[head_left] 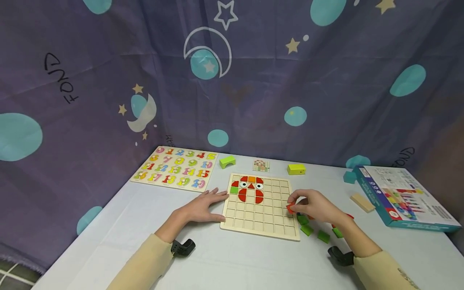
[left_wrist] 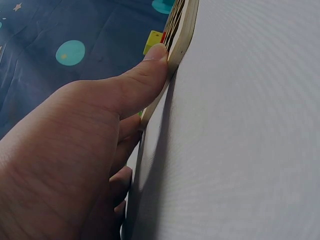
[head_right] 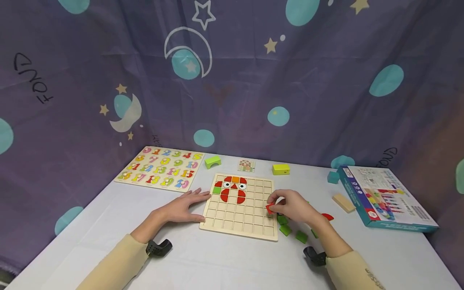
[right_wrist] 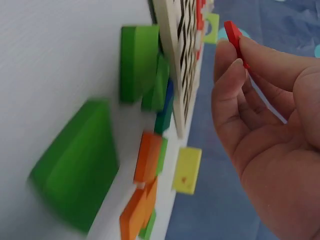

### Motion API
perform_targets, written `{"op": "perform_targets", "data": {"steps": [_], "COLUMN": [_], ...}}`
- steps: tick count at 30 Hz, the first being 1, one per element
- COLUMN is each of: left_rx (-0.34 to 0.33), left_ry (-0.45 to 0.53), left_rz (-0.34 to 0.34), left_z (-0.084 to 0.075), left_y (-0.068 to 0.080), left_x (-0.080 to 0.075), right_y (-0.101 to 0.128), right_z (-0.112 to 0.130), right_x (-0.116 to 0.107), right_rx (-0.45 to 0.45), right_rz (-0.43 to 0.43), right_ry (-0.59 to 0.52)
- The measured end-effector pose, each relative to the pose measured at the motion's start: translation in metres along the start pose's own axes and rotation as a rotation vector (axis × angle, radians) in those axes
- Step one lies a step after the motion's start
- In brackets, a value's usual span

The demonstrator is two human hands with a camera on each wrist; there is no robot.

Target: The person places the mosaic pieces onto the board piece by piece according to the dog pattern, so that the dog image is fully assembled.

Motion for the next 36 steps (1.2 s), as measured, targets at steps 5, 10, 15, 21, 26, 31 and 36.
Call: {"op": "perform_targets", "data": {"steps": [5,10,15,21,26,31,36], "left_rx": [-0.001,0.001,0.009,0.012,0.016,0.025,0.02], "left_ry": [0.006,0.002,-0.002,0.005,0.001,-0.006,-0.005], "left_rz": [0.001,-0.002,-0.003,-0.007,-0.007,-0.008,-0.006], "left_z": [0.0,0.0,0.0,0.0,-0.001,-0.002,0.0], "left_y": [0.0,0.0,0.0,0.0,0.0,0.001,0.0], "left_x": [0.0,0.0,0.0,0.0,0.0,0.0,0.0], "right_y": [-0.015,-0.03,-0.044,-0.063,-0.075,-0.089,-0.102], "right_z": [0.01,0.021,0.031,0.045,0.056,0.066,0.072], "right_x": [0.007,0.015,0.025,0.037,0.048,0.061,0.072], "right_rx": [-0.073,-0.128,-0.15,-0.176,-0.178,-0.175,-0.156], "right_rz": [0.022,0.032,0.039,0.024,0.043,0.053,0.047], "right_ry": [-0.005,0.003,-0.006,0.035,-0.021,-0.046,-0.011]}}
Point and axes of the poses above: each hand's wrist, its own y-axis away from the middle knuckle, its own x-axis out of the palm, z = x × y, the point moved 8 cm from there along -y, towards the middle knuckle, and after that the axes turned 5 degrees about z, right-handed, at the moved point
